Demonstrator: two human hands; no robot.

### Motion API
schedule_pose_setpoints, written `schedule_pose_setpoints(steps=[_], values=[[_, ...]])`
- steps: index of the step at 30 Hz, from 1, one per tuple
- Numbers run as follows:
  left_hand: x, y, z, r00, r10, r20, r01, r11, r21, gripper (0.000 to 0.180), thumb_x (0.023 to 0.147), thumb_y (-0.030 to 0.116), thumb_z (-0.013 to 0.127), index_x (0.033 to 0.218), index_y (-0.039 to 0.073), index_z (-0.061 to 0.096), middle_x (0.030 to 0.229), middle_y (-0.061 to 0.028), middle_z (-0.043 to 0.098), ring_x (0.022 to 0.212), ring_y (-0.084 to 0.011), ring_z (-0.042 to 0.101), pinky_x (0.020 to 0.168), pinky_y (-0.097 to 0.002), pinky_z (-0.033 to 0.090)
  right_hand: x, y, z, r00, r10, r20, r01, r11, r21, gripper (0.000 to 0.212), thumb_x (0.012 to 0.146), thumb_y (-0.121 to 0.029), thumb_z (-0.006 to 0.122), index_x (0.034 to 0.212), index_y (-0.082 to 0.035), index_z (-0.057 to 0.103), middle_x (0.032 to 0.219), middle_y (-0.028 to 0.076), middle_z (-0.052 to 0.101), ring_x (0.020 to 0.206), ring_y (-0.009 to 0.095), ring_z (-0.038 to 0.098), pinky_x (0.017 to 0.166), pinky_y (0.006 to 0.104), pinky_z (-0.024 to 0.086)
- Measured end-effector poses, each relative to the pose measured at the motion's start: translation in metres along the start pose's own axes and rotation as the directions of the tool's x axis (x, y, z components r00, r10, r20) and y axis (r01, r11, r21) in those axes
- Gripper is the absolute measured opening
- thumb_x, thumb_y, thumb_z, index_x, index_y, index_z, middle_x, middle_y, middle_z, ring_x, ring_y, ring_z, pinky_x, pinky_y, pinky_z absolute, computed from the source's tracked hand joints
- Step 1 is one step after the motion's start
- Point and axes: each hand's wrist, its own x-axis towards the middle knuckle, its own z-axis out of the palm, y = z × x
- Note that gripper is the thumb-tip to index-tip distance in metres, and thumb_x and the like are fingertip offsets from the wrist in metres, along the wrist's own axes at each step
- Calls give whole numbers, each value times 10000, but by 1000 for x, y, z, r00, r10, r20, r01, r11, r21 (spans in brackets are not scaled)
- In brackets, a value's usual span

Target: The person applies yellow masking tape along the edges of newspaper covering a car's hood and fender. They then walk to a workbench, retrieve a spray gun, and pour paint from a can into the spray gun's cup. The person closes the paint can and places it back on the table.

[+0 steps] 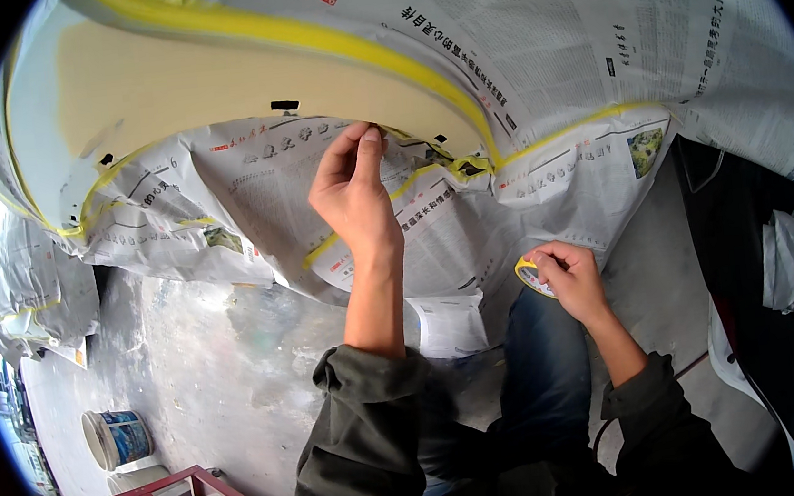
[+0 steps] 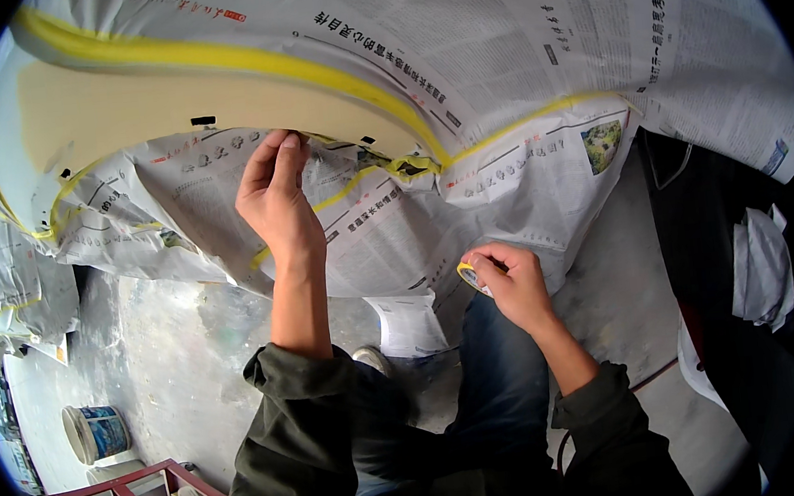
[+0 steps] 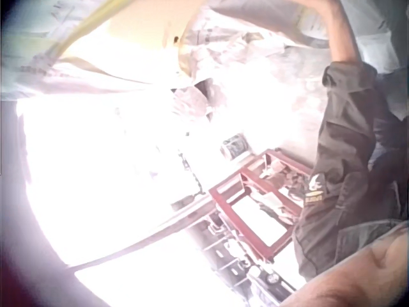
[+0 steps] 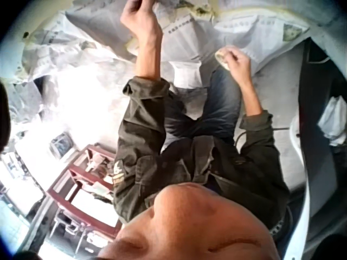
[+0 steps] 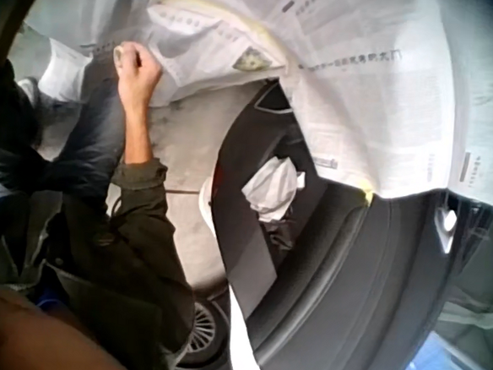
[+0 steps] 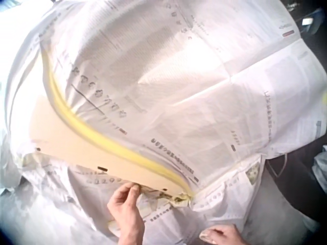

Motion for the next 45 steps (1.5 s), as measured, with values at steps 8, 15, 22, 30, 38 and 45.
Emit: schedule_pose_setpoints(steps=[8, 15, 22, 30, 38, 45], values=[[-2, 14, -6, 991, -92, 92, 96, 995, -40, 193, 907, -8, 570, 1090, -49, 618, 1013, -112, 660, 907, -173, 660, 845, -286, 528, 0, -4, 13, 998, 57, 27, -56, 998, -26, 171, 915, -113, 583, 914, 19, 692, 739, 14, 649, 639, 45, 558, 598, 214, 445], [3, 28, -14, 976, -85, 199, 86, 996, 0, 274, 917, -31, 523, 1190, -23, 501, 1166, -129, 589, 1008, -229, 645, 836, -325, 555, 4, -3, 22, 996, 62, 66, -60, 998, -34, 184, 922, -129, 592, 955, 22, 692, 758, 18, 657, 645, 46, 559, 600, 213, 445], [9, 7, -30, 967, -222, 124, 202, 967, 153, 210, 898, 15, 618, 1092, -55, 580, 1056, -117, 646, 918, -180, 657, 797, -311, 559, 26, -18, 27, 995, -83, 63, 84, 996, -17, 269, 962, -121, 528, 1176, -10, 647, 657, 11, 602, 482, 16, 386, 437, 188, 312], [3, -9, -14, 962, -191, 196, 157, 972, 175, 154, 872, 19, 677, 996, -68, 646, 898, -101, 690, 826, -145, 660, 806, -249, 525, 20, -26, 27, 997, 1, 77, -4, 999, 39, 242, 937, -104, 574, 1131, 6, 666, 788, 10, 649, 624, 48, 552, 575, 206, 418], [-1, -11, -6, 977, -143, 158, 128, 986, 104, 121, 860, 6, 683, 942, -78, 652, 881, -101, 694, 817, -136, 658, 777, -246, 522, 15, -15, 26, 996, 13, 89, -15, 1000, 18, 225, 936, -102, 573, 1101, 7, 680, 766, 8, 642, 631, 49, 557, 578, 207, 418], [2, -14, -2, 992, -65, 110, 46, 985, 169, 118, 849, 8, 693, 909, -83, 649, 848, -84, 689, 769, -119, 641, 730, -239, 520, 12, -13, 32, 994, -34, 107, 31, 999, 24, 239, 948, -109, 552, 1130, -9, 672, 662, 7, 605, 511, 27, 443, 468, 191, 359]])
